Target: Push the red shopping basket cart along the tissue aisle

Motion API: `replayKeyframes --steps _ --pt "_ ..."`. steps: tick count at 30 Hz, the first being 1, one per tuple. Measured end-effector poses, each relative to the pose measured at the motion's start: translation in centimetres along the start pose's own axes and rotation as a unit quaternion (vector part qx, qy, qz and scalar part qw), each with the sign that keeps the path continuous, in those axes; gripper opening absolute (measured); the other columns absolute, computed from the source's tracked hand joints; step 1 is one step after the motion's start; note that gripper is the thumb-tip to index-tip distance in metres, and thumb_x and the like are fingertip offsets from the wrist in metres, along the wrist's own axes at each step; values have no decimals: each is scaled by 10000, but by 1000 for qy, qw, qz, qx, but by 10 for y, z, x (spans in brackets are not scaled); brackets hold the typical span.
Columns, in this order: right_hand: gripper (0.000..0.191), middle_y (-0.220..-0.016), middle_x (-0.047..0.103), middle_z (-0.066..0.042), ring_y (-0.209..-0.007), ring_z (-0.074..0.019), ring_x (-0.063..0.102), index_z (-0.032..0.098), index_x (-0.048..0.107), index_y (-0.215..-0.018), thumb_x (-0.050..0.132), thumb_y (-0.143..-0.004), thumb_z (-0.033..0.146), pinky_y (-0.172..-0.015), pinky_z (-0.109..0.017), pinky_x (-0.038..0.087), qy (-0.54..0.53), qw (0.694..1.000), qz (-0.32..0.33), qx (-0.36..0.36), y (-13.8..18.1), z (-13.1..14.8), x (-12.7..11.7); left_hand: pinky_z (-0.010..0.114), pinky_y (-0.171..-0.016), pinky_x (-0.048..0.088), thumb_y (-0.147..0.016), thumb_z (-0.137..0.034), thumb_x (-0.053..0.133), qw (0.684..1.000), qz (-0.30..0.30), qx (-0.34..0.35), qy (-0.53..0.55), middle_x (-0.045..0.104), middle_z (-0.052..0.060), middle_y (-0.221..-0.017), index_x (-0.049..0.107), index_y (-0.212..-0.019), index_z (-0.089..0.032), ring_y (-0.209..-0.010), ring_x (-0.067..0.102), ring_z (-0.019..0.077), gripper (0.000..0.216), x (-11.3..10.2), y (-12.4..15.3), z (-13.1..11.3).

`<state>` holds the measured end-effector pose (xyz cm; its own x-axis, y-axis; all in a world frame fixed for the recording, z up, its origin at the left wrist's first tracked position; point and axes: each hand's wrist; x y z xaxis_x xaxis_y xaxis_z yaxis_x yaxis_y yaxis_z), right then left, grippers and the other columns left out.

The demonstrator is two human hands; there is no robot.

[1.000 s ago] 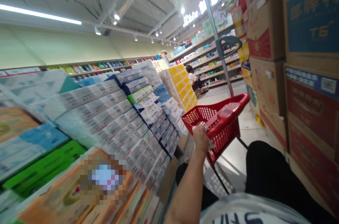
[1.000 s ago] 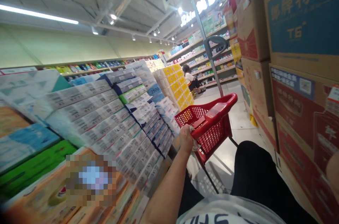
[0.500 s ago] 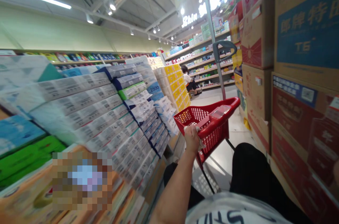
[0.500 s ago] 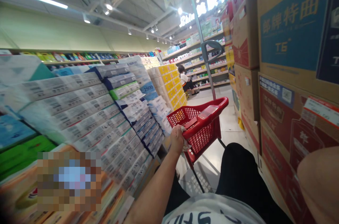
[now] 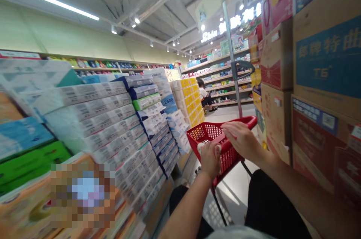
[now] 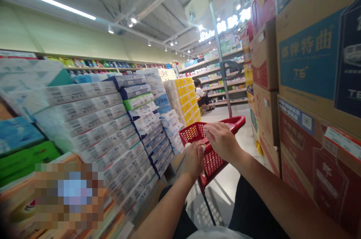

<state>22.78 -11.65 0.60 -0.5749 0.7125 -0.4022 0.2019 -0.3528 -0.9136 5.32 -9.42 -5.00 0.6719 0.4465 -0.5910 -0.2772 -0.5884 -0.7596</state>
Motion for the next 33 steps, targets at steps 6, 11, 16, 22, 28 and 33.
replayKeyframes --steps 6,11,16,22,28,33 --pt "333 -806 677 -65 -903 -200 584 174 638 -719 380 -928 208 -896 -362 379 88 993 76 35 28 -22 64 328 -754 415 -970 -269 270 967 177 -57 -174 681 89 -834 652 -847 -169 -780 620 206 413 -6 -32 -6" --pt "309 -761 650 -54 -803 -185 547 185 601 -679 393 -909 194 -841 -357 351 83 995 46 34 34 -24 74 337 -764 409 -972 -293 277 966 173 -3 -192 678 107 -888 650 -917 -175 -820 619 222 395 -5 -29 -2" --pt "273 -732 624 -45 -794 -182 530 187 585 -683 411 -894 183 -841 -351 337 77 996 5 47 36 -21 78 346 -792 396 -961 -298 310 978 104 19 -177 660 94 -871 634 -894 -182 -849 604 225 351 -3 -20 0" --pt "270 -714 610 -33 -775 -174 515 185 573 -690 403 -900 175 -846 -346 331 84 995 1 45 34 -22 86 339 -732 402 -960 -296 308 973 130 -17 -192 677 91 -841 653 -859 -189 -786 619 224 374 -2 -29 -2" --pt "271 -716 606 -36 -786 -179 506 194 569 -677 413 -898 189 -843 -352 341 77 996 -9 45 35 -21 87 331 -720 404 -957 -278 323 969 134 -27 -204 674 89 -816 649 -852 -179 -776 625 222 356 -2 -31 -1" --pt "284 -739 622 -42 -807 -185 520 189 588 -696 397 -906 183 -848 -359 350 70 996 -13 51 34 -19 86 338 -746 398 -968 -299 305 976 127 6 -178 670 102 -857 652 -896 -181 -815 609 227 373 -1 -27 1"
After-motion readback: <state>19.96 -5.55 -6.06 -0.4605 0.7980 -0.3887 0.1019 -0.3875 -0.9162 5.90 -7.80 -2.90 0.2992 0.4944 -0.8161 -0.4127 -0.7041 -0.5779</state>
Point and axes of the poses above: each hand's wrist, its own y-axis away from the middle knuckle, its own x-axis out of the palm, z = x × y
